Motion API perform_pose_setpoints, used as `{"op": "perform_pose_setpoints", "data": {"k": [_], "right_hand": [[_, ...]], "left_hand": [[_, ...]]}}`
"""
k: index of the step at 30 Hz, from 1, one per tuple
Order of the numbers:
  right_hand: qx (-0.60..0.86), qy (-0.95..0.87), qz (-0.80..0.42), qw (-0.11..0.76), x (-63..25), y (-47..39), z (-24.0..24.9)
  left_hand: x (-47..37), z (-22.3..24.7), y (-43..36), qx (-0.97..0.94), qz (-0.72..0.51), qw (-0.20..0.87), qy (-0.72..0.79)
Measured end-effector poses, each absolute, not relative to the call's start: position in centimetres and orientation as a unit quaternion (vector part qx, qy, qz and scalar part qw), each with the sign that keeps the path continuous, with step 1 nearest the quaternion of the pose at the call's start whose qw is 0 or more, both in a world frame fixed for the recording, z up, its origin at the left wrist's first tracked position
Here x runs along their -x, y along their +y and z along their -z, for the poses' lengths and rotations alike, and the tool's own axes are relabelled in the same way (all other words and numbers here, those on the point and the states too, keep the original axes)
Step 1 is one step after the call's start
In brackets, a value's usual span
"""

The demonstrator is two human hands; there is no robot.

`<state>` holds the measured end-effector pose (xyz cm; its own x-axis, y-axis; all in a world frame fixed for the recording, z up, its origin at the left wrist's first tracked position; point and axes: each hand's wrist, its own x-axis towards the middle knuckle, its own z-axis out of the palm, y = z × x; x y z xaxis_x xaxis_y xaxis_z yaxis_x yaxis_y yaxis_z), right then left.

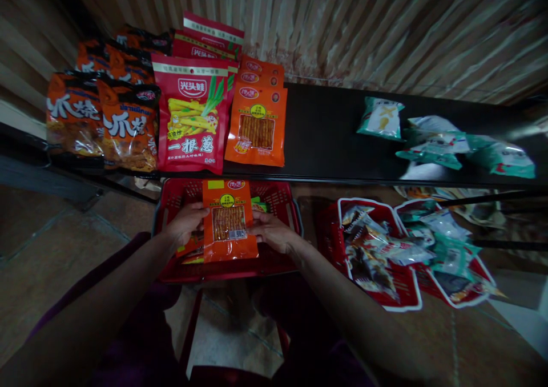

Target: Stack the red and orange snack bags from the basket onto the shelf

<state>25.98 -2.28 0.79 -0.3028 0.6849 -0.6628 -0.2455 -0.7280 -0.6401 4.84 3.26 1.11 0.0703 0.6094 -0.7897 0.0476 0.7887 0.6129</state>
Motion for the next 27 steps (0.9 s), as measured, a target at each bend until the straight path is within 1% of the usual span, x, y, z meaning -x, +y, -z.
{"op": "perform_pose_setpoints", "data": {"k": [10,17,27], "right_hand": [[0.538,-0.203,-0.751,0.324,-26.3,-2.1,-0.6],[0.532,-0.209,-0.753,0.326,-26.3,-2.0,-0.9],[0.531,-0.190,-0.754,0.338,-26.1,-1.8,-1.2]], "left_hand": [[-5.2,-2.8,3.1,-0.278,-0.159,0.713,0.624],[-5.2,-2.2,2.9,-0.310,-0.137,0.720,0.606],[-5.5,-2.7,2.5,-0.271,-0.152,0.751,0.582]]}}
